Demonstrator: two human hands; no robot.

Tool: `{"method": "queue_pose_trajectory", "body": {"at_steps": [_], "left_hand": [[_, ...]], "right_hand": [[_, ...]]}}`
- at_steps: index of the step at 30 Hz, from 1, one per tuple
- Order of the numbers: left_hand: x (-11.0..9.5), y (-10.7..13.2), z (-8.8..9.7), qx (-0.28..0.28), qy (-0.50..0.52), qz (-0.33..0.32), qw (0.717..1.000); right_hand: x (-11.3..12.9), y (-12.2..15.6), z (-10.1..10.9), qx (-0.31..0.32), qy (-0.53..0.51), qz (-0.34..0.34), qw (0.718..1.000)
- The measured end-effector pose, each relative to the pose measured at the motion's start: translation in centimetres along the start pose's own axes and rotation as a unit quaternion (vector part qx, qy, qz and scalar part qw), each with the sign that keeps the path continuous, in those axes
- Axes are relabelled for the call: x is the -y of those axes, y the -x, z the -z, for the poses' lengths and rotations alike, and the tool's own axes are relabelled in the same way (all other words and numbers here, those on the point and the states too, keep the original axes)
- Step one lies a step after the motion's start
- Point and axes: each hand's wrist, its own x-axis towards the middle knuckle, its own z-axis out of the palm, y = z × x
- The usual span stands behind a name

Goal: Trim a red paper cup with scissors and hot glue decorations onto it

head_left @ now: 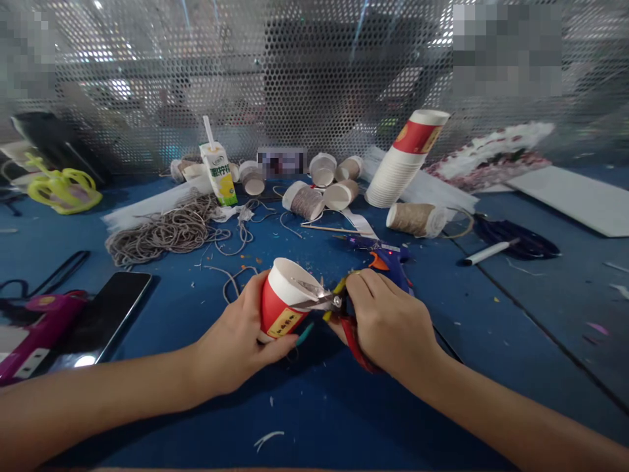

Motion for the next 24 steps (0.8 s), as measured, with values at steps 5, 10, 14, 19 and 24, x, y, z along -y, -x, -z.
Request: {"method": "queue_pose_trajectory", "body": {"at_steps": [5,10,14,19,24], "left_hand": [[-0.1,0.1,0.1,0.031,0.048,0.029,0.998],[-0.2,-0.1,0.6,0.043,0.078,0.031,0.996],[0.1,-0.7,1.3,0.059,0.145,-0.006,0.988],[0.3,-1.3,1.2,0.17,0.425,0.064,0.887],[0.3,-1.3,0.6,0.195,0.472,0.086,0.855]], "right_hand": [[-0.1,0.4,-0.1,-0.005,-0.002,-0.006,1.0],[-0.2,0.4,-0.2,-0.022,-0.017,-0.015,0.999],[-0.6,0.1,-0.3,-0.011,-0.079,-0.024,0.997],[-0.9,0.0,-0.5,-0.005,-0.115,-0.008,0.993],[-0.7,-0.1,-0.3,0.007,-0.08,0.012,0.997]]}}
